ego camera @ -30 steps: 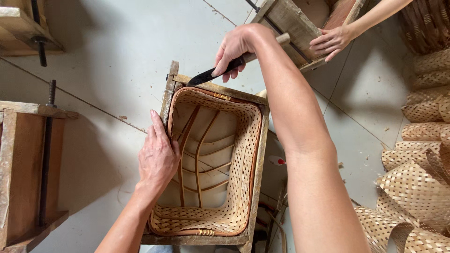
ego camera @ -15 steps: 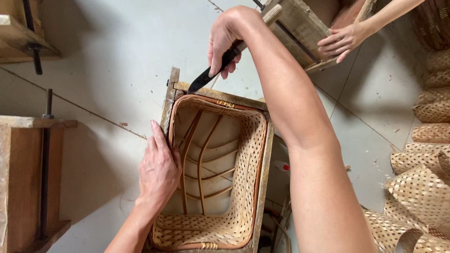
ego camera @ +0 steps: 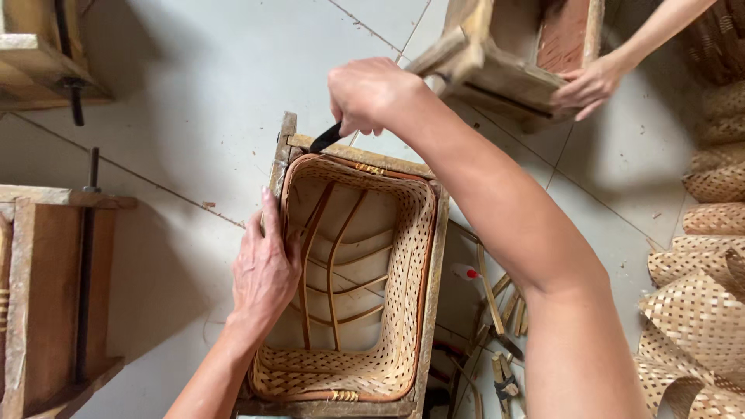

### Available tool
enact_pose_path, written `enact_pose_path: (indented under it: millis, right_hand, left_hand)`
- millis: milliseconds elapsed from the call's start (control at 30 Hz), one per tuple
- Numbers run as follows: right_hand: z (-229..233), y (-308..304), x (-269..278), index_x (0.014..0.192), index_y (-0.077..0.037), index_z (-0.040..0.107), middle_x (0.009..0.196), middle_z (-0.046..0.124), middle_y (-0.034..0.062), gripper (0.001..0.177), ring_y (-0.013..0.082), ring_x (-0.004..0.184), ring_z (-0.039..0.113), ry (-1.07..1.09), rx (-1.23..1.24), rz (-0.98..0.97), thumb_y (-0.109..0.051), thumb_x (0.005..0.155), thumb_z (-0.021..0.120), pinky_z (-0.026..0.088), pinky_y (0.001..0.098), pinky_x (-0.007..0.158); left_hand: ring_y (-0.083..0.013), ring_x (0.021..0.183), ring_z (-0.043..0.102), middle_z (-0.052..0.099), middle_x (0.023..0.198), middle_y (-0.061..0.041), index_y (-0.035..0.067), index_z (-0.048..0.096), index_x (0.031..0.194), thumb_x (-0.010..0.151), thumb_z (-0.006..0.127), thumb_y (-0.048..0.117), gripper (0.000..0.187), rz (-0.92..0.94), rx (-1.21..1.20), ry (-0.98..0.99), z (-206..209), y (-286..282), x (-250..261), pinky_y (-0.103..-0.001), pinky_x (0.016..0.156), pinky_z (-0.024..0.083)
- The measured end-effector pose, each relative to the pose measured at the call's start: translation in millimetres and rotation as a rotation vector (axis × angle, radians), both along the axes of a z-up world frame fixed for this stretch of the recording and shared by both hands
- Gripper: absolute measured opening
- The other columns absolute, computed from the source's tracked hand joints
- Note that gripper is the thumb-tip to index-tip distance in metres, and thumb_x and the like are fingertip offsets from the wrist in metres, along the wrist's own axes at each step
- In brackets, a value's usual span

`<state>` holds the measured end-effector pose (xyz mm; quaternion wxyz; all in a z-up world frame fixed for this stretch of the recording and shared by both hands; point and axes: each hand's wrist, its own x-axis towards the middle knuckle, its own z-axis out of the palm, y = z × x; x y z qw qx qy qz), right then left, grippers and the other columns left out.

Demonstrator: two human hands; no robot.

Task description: The person weaves a rectangular basket using thin wooden strips. They insert strips into a wooden mold, bend them to fit the corners, and secure them with a hammer and pliers. The person repeatedly adjusts and tightens the strips to form the basket's frame.

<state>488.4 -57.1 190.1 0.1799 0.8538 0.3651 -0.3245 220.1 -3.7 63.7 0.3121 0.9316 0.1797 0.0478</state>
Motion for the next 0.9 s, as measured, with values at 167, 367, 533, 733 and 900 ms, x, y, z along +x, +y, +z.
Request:
enact_pose_path:
  millis: [167, 367, 533, 733, 900]
  right_hand:
    - [11.2, 30.1, 16.0, 0.094, -0.009, 0.079, 0.079, 0.079, 0.0058, 0.014, 0.0127, 0.070, 0.074, 0.116, -0.130, -0.170, -0.020, 0.086, 0.082, 0.054, 0.0278, 0.061]
    - [-23.7, 25.7, 56.3, 0.094, -0.008, 0.080, 0.082, 0.079, 0.0095, 0.019, 0.0154, 0.069, 0.072, 0.367, -0.199, -0.305, -0.023, 0.084, 0.083, 0.051, 0.0255, 0.057]
    - [-20.2, 8.7, 51.5, 0.095, -0.011, 0.081, 0.082, 0.080, 0.0100, 0.019, 0.0165, 0.068, 0.074, 0.302, -0.011, -0.225, -0.026, 0.084, 0.081, 0.051, 0.0276, 0.058]
    - [16.3, -147.8, -9.4, 0.095, -0.020, 0.085, 0.068, 0.065, 0.0107, 0.041, 0.0350, 0.070, 0.063, -0.160, 0.164, -0.203, -0.053, 0.101, 0.061, 0.049, 0.0449, 0.062]
    - [17.8, -235.4, -57.4, 0.102, -0.020, 0.080, 0.073, 0.073, 0.0103, 0.023, 0.0324, 0.070, 0.069, -0.252, 0.310, -0.466, -0.037, 0.093, 0.068, 0.053, 0.0485, 0.069]
  left_hand:
    - [-0.0442, 0.097, 0.063, 0.053, 0.123, -0.030, -0.007, 0.007, 0.159, 0.087, 0.060, 0.009, 0.090, -0.006, -0.107, 0.114, 1.7, 3.9, -0.3, -0.050, 0.080, 0.057]
    - [-0.0452, 0.094, 0.064, 0.054, 0.121, -0.031, -0.008, 0.009, 0.156, 0.086, 0.061, 0.011, 0.090, 0.038, -0.109, 0.129, -8.5, -0.3, -9.2, -0.051, 0.078, 0.056]
    - [-0.0438, 0.095, 0.064, 0.055, 0.118, -0.030, -0.008, 0.009, 0.157, 0.087, 0.061, 0.013, 0.089, 0.032, -0.075, 0.152, -9.0, 2.0, -3.5, -0.050, 0.077, 0.057]
    - [-0.0438, 0.117, 0.055, 0.049, 0.136, -0.033, -0.007, 0.005, 0.160, 0.094, 0.058, 0.035, 0.095, 0.002, -0.062, 0.172, -14.0, 7.2, 1.6, -0.055, 0.092, 0.050]
    - [-0.0413, 0.152, 0.032, 0.041, 0.160, -0.030, -0.005, 0.028, 0.159, 0.096, 0.058, 0.064, 0.098, -0.264, 0.285, -0.267, -16.2, -8.9, 58.8, -0.059, 0.123, 0.014]
